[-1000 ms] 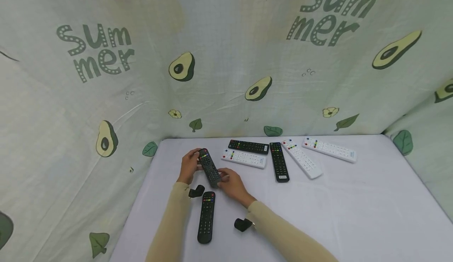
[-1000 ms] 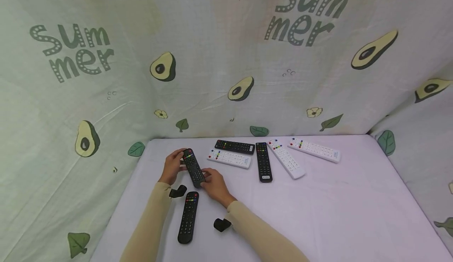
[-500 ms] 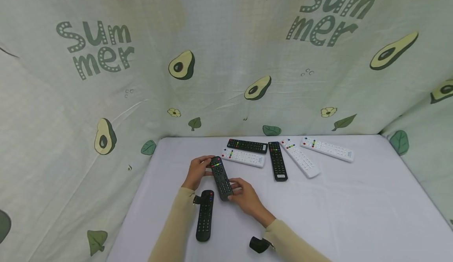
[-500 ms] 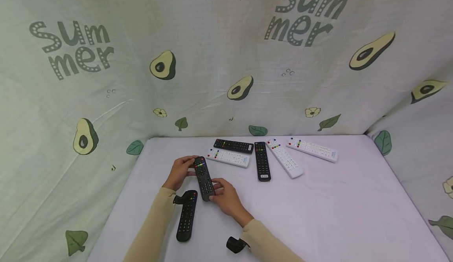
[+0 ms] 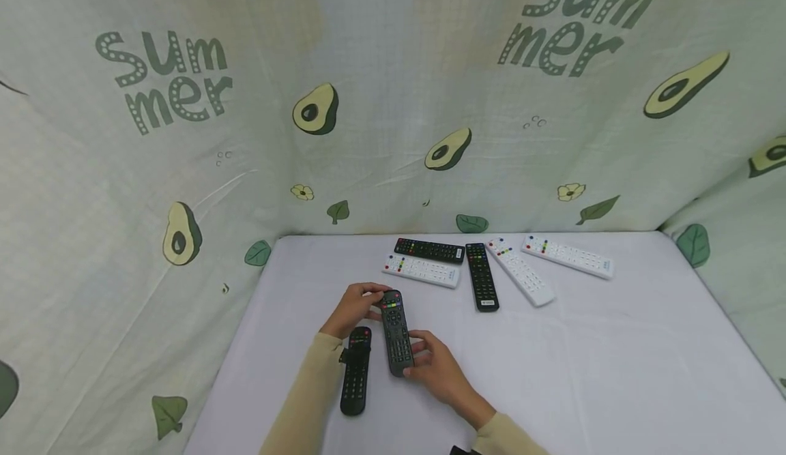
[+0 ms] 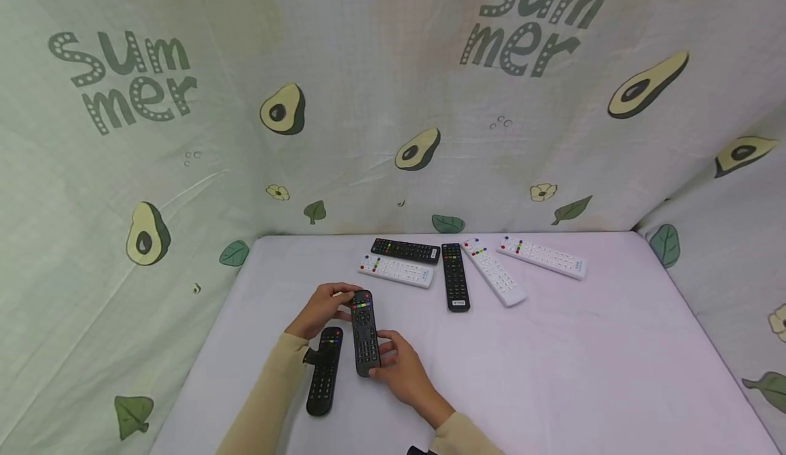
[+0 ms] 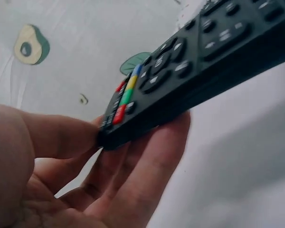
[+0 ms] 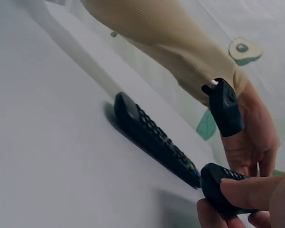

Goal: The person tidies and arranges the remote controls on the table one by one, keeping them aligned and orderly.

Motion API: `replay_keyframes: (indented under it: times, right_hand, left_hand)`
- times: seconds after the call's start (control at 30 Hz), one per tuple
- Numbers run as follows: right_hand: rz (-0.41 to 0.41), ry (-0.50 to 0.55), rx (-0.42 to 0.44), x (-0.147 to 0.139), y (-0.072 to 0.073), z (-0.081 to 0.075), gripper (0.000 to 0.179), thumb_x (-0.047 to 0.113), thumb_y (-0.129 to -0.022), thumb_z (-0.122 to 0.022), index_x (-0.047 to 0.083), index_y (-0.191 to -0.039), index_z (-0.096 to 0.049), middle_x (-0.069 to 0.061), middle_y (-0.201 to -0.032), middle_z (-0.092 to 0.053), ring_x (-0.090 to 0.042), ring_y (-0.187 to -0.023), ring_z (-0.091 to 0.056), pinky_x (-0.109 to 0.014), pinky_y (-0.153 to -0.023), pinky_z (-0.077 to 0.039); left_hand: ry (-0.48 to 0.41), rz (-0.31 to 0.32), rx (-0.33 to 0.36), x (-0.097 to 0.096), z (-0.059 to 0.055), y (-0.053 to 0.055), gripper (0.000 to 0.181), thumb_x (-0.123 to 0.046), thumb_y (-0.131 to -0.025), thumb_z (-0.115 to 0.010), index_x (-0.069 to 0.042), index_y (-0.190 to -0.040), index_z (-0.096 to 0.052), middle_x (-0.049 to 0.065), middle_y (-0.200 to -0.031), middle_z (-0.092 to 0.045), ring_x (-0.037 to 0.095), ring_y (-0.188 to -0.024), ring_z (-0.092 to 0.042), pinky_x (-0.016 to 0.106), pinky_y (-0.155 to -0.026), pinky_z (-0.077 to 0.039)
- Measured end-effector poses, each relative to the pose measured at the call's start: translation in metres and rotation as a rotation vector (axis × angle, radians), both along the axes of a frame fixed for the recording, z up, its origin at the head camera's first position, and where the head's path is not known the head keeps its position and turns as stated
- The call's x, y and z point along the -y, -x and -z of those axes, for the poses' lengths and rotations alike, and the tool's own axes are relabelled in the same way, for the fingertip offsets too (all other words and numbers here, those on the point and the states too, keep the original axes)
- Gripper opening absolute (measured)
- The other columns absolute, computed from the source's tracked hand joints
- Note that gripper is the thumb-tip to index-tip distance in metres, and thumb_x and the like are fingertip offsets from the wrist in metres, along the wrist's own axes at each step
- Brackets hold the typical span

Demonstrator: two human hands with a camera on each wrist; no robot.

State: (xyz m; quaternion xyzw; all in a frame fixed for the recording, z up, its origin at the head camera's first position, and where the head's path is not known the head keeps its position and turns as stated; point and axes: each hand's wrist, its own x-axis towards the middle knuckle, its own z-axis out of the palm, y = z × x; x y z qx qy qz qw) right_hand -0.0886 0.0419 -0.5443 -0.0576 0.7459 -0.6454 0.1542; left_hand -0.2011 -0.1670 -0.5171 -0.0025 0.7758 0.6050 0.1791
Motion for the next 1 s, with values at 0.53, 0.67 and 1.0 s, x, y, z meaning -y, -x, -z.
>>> replay_keyframes:
  times: [0.53,0.67,1.0]
  right_hand:
    - [-0.105,0.005,0.036,0.009,-0.026,0.014,0.084,-0.005,-0.078,-0.08,-0.011,-0.152,-0.039,-0.013,-0.113,-0.064,-0.026,-0.098,-0.071,-0.039,-0.081,-0.062]
    - [-0.115,0.003,0.023,0.01,-0.028,0.014,0.086,-0.007,-0.077,-0.079,-0.012,-0.152,-0.038,-0.013,-0.112,-0.064,-0.026,-0.097,-0.071,-0.035,-0.078,-0.062]
    - [-0.12,-0.059,0.021,0.015,-0.031,0.013,0.097,-0.008,-0.074,-0.081,-0.007,-0.158,-0.031,-0.01,-0.108,-0.064,-0.023,-0.092,-0.071,-0.034,-0.075,-0.059]
  left_hand:
    - [0.228,0.112,-0.019,-0.001,0.0,-0.018,0.028,-0.004,-0.099,-0.058,0.004,-0.117,-0.077,0.02,-0.123,-0.072,0.017,-0.086,-0.071,0.035,-0.074,-0.063]
    - [0.283,0.135,-0.043,-0.001,0.002,-0.022,0.032,-0.003,-0.098,-0.054,0.003,-0.12,-0.077,0.021,-0.127,-0.069,0.015,-0.08,-0.067,0.031,-0.071,-0.059]
    - [0.438,0.216,-0.096,-0.006,0.005,-0.026,0.034,-0.008,-0.098,-0.053,0.001,-0.121,-0.077,0.018,-0.122,-0.069,0.018,-0.085,-0.062,0.033,-0.073,-0.054]
